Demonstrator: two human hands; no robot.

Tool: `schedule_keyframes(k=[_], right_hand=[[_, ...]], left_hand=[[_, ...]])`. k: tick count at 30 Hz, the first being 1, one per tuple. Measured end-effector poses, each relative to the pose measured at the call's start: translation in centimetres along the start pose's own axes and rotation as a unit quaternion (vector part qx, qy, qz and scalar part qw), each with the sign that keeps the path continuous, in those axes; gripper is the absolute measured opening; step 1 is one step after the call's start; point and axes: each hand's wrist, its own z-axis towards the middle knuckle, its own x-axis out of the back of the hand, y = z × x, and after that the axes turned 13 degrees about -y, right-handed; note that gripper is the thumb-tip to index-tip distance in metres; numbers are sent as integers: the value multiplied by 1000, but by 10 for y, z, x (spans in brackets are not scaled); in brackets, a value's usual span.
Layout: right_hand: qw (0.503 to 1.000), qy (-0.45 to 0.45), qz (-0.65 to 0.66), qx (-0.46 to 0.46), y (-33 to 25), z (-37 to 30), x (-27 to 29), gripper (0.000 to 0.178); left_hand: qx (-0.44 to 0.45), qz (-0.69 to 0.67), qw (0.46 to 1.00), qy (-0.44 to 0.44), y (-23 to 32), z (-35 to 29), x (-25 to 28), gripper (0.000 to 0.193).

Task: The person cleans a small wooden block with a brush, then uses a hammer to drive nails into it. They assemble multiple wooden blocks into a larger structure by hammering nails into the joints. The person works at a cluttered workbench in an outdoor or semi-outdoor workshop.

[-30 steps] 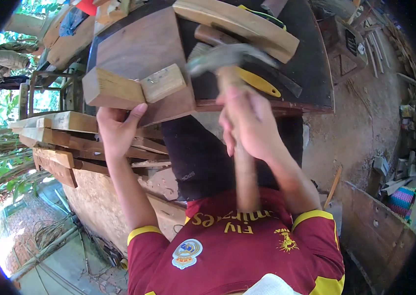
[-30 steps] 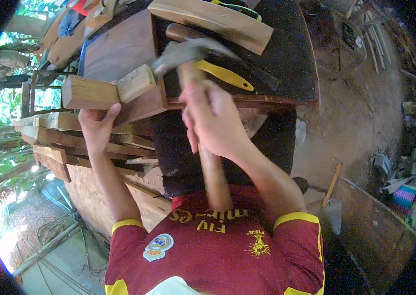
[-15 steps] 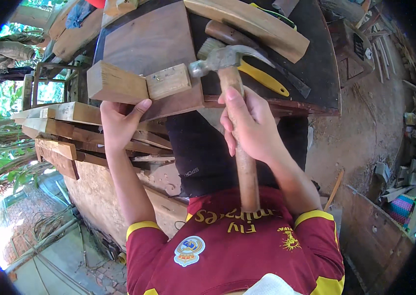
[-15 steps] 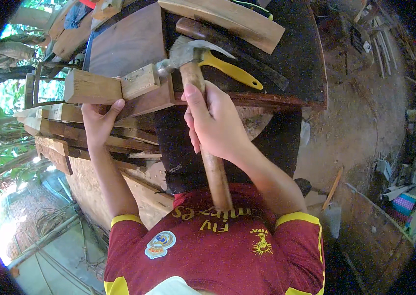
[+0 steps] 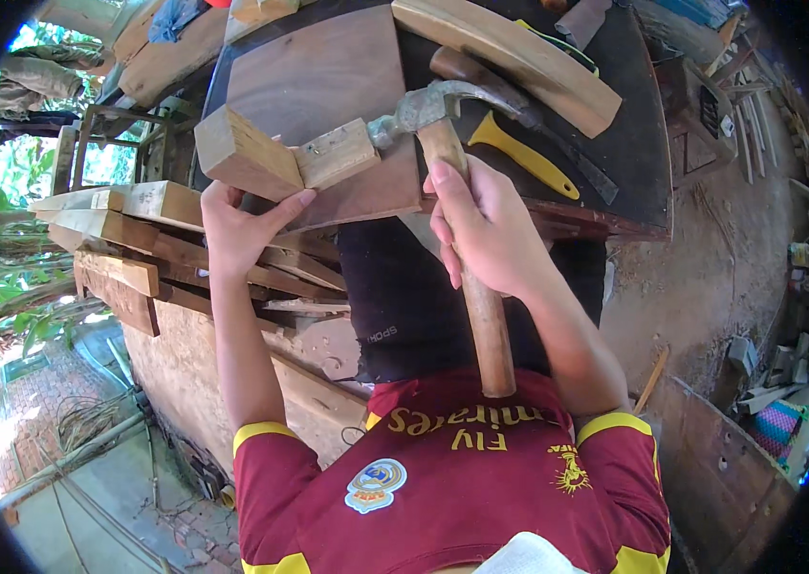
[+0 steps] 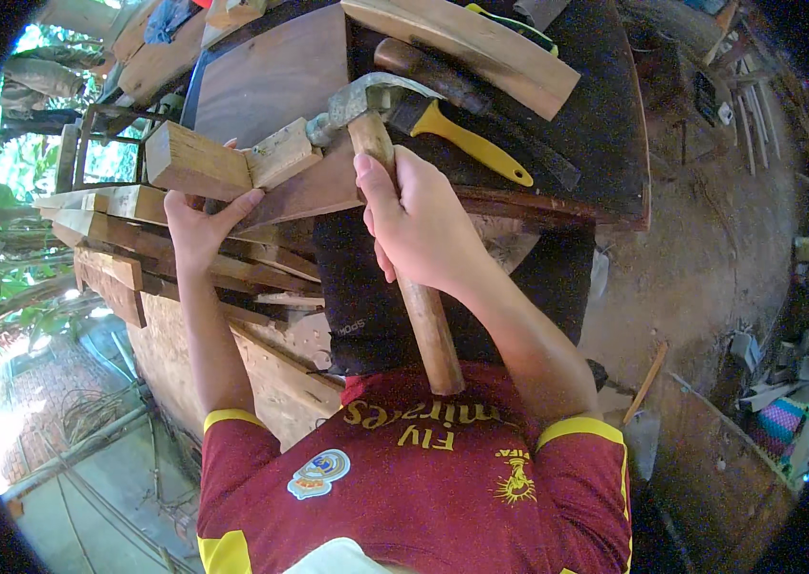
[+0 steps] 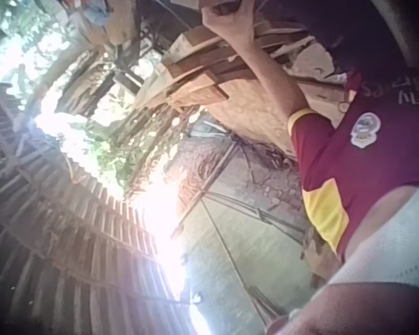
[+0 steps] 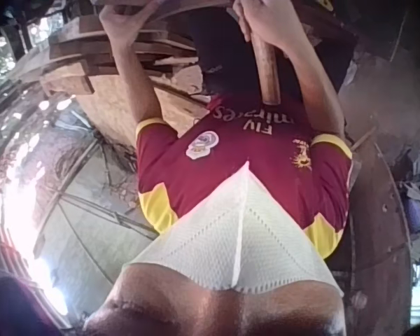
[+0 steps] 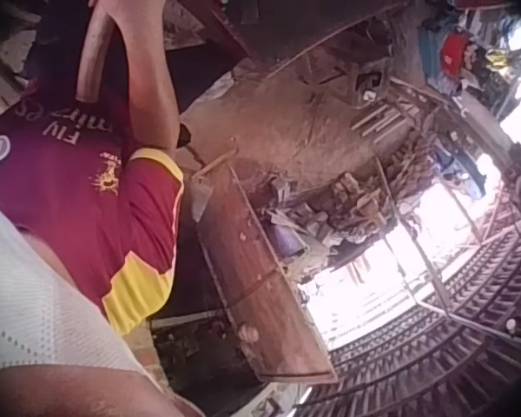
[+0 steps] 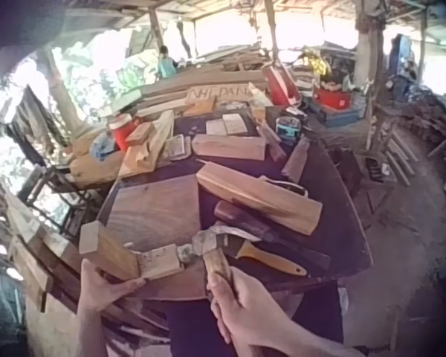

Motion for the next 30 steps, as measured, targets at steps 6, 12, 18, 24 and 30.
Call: schedule_keyframes(k=[6,12,18,24,30], right_hand=[[1000,-23,-2,9,0,12,-2,32],[999,-35,-8,0,-2,11,9,38],[977,102,130,135,0,0,9,42],[998,-46,39,-31,0,5,1,40],[998,-6,56,-8,4,6,0,41]], left_hand=[[7,-20,999,37,-2,-6,1,46],[37,-3,998,48,-7,-8,4,37],[21,-26,997,64,-1,-6,-2,32],[-13,4,998,62,-5,-9,1,37],[22,-41,999,13,-2,-7,0,56]])
